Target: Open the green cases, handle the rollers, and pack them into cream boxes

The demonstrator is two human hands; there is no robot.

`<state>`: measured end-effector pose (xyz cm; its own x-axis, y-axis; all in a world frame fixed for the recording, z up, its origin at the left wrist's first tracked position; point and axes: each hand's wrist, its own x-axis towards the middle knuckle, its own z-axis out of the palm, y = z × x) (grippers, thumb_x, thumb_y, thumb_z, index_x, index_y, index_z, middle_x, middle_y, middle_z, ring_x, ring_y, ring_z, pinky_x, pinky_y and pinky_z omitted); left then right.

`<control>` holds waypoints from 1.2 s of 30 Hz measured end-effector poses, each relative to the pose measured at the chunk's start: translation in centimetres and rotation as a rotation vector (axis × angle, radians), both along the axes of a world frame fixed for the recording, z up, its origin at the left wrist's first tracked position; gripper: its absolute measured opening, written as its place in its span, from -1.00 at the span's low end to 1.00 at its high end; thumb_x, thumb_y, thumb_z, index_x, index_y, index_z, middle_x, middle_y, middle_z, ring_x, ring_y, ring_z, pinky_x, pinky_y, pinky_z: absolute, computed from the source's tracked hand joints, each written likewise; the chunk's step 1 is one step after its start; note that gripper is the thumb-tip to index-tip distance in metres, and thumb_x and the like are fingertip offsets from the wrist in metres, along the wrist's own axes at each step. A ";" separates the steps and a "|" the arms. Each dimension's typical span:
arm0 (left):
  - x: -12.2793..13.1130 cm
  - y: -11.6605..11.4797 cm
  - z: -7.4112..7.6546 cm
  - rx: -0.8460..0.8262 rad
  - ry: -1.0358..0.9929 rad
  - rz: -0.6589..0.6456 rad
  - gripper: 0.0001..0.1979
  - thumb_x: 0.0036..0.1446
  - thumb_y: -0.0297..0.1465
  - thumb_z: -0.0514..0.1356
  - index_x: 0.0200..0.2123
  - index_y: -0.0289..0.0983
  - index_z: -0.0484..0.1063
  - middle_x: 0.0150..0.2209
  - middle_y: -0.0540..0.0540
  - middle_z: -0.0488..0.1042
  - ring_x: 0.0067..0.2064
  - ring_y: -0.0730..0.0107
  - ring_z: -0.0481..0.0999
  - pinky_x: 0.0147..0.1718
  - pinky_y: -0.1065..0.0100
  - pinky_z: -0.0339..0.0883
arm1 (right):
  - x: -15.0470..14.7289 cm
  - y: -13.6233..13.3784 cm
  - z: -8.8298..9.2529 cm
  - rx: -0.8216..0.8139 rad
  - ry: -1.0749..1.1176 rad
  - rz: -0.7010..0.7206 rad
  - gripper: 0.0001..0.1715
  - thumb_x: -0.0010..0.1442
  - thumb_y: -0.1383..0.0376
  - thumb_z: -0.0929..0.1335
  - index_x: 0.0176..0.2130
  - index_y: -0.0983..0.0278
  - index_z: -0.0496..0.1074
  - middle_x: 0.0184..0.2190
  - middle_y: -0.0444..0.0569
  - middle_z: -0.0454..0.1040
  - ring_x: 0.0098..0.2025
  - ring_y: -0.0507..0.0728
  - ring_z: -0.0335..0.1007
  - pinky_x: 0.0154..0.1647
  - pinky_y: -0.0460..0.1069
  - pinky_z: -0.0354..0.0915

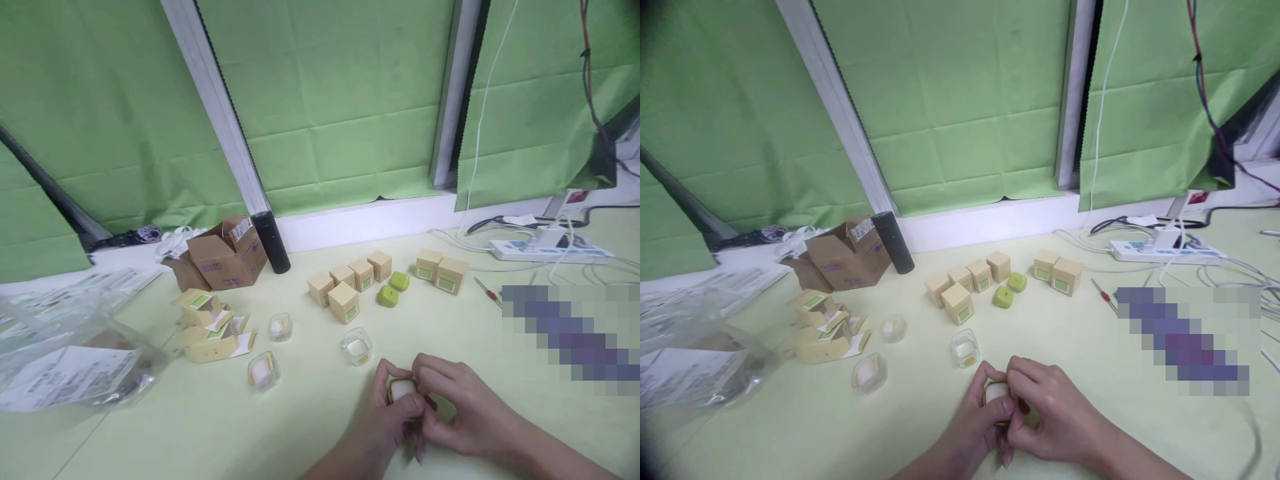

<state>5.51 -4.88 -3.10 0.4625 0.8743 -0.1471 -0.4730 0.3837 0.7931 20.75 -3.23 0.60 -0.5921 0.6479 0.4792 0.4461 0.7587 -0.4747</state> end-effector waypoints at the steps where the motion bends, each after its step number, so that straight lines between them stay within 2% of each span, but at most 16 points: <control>1: -0.1 0.0 0.1 -0.004 -0.001 -0.013 -0.58 -0.06 -0.30 0.29 -0.27 -0.19 0.07 -0.58 0.15 0.38 -0.73 0.66 0.24 -0.79 0.60 0.19 | 0.1 0.1 0.2 -0.018 0.006 0.011 -0.78 -0.10 0.51 0.23 -0.50 0.19 0.15 -0.53 -0.15 0.26 -0.50 0.03 0.21 -0.54 -0.10 0.13; 4: -0.3 0.1 0.2 -0.010 -0.023 -0.046 -0.62 0.01 -0.25 0.23 -0.22 -0.20 0.08 -0.48 0.06 0.44 -0.71 0.63 0.30 -0.77 0.57 0.20 | 0.6 0.3 1.0 -0.181 0.054 0.073 -0.74 -0.10 0.53 0.28 -0.40 0.20 0.24 -0.45 -0.14 0.31 -0.42 0.05 0.29 -0.42 -0.08 0.25; 8: -0.3 0.4 0.1 0.013 -0.036 -0.033 -0.57 0.08 -0.02 0.07 -0.18 -0.20 0.07 -0.40 -0.02 0.45 -0.69 0.58 0.35 -0.75 0.52 0.19 | 0.8 0.4 1.2 -0.521 0.168 0.097 -0.50 -0.08 0.43 0.40 -0.11 0.19 0.26 -0.17 -0.03 0.37 -0.11 0.17 0.38 -0.14 0.04 0.34; 10: -0.8 0.7 0.4 0.072 0.030 -0.089 -0.44 0.03 0.12 -0.02 -0.13 -0.20 0.04 -0.45 -0.01 0.43 -0.70 0.53 0.34 -0.75 0.49 0.15 | 0.6 0.8 0.4 -0.587 0.275 0.092 -0.59 -0.03 0.37 0.42 -0.17 0.19 0.26 -0.04 0.03 0.34 0.02 0.22 0.33 -0.05 0.09 0.31; 12: -1.9 0.9 1.3 0.210 0.220 -0.084 -0.39 0.02 0.13 -0.02 -0.07 -0.22 0.05 -0.51 0.02 0.39 -0.68 0.48 0.33 -0.67 0.42 0.18 | 0.2 1.5 -0.3 -0.595 0.403 0.096 -0.65 -0.02 0.37 0.43 -0.26 0.20 0.23 0.04 0.07 0.30 0.06 0.24 0.31 -0.02 0.12 0.30; 13: -2.6 1.1 2.0 0.311 0.365 -0.009 -0.42 0.03 0.08 0.03 -0.06 -0.24 0.09 -0.49 0.01 0.39 -0.61 0.44 0.35 -0.58 0.37 0.23 | 0.1 2.1 -0.5 -0.599 0.449 0.098 -0.64 -0.02 0.37 0.43 -0.26 0.20 0.21 0.04 0.08 0.30 0.04 0.24 0.32 -0.04 0.12 0.31; 15: -4.1 1.5 3.3 0.521 0.675 0.299 -0.53 0.00 -0.14 0.20 -0.09 -0.25 0.20 -0.34 -0.09 0.40 -0.34 0.32 0.40 -0.27 0.26 0.26 | -0.1 3.2 -0.5 -0.600 0.488 0.085 -0.65 0.04 0.36 0.40 -0.19 0.19 0.21 -0.04 0.07 0.36 -0.06 0.19 0.39 -0.10 0.10 0.36; 17: -5.3 2.0 4.0 0.571 0.837 0.545 -0.48 -0.14 -0.33 0.31 -0.08 -0.24 0.23 -0.09 -0.18 0.31 -0.01 0.15 0.27 0.01 0.19 0.08 | -0.3 4.1 -0.1 -0.578 0.449 0.061 -0.61 0.11 0.33 0.35 -0.06 0.20 0.21 -0.11 0.03 0.40 -0.13 0.14 0.42 -0.09 0.10 0.36; 18: -5.7 2.2 4.1 0.535 0.853 0.582 -0.41 -0.19 -0.39 0.33 -0.04 -0.25 0.20 -0.03 -0.20 0.25 0.08 0.09 0.19 0.07 0.17 -0.01 | -0.4 4.4 0.1 -0.553 0.414 0.046 -0.58 0.13 0.32 0.34 -0.01 0.19 0.21 -0.12 0.01 0.41 -0.14 0.13 0.42 -0.05 0.11 0.34; 20: -6.0 2.4 3.6 0.453 0.800 0.496 -0.29 -0.19 -0.45 0.31 0.05 -0.28 0.09 -0.01 -0.21 0.25 0.11 0.06 0.16 0.10 0.14 -0.08 | -0.6 4.6 0.3 -0.491 0.347 0.014 -0.52 0.14 0.29 0.34 0.06 0.17 0.21 -0.07 -0.01 0.41 -0.11 0.14 0.40 0.01 0.14 0.30; 22: -5.7 2.4 2.8 0.441 0.717 0.316 -0.20 -0.15 -0.48 0.29 0.14 -0.28 -0.05 -0.05 -0.18 0.31 0.07 0.11 0.24 0.08 0.14 -0.08 | -0.9 4.4 0.3 -0.426 0.280 0.024 -0.49 0.13 0.29 0.34 0.08 0.14 0.24 -0.02 -0.01 0.40 -0.05 0.18 0.36 0.02 0.14 0.30; 25: -4.9 2.1 1.9 0.472 0.641 0.136 -0.09 -0.13 -0.50 0.30 0.18 -0.23 -0.22 -0.04 -0.15 0.35 0.01 0.18 0.31 0.06 0.17 -0.02 | -1.2 3.8 0.3 -0.342 0.181 0.089 -0.45 0.03 0.43 0.33 0.04 0.16 0.31 -0.04 0.00 0.42 -0.01 0.22 0.33 -0.01 0.12 0.31; 30: -4.4 1.9 1.6 0.479 0.671 0.105 -0.13 -0.14 -0.44 0.32 0.13 -0.23 -0.18 -0.08 -0.12 0.36 -0.06 0.23 0.34 0.03 0.20 0.05 | -1.4 2.9 0.4 -0.267 0.074 0.110 -0.32 -0.14 0.57 0.30 -0.02 0.13 0.38 -0.20 -0.03 0.43 -0.12 0.19 0.37 -0.10 0.06 0.34; 36: -4.5 1.9 1.9 0.492 0.712 0.092 -0.16 -0.13 -0.46 0.30 0.13 -0.24 -0.17 -0.05 -0.13 0.34 -0.02 0.24 0.32 0.05 0.20 0.05 | -1.5 2.6 0.5 -0.310 0.019 0.068 -0.35 -0.08 0.55 0.29 -0.01 0.11 0.34 -0.20 -0.06 0.39 -0.14 0.16 0.37 -0.17 0.00 0.34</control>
<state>1.01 -3.00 -1.16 0.3283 0.9441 0.0301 0.1865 -0.0960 0.9777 19.27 -0.58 1.12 -0.6317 0.7242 0.2766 0.3879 0.6042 -0.6961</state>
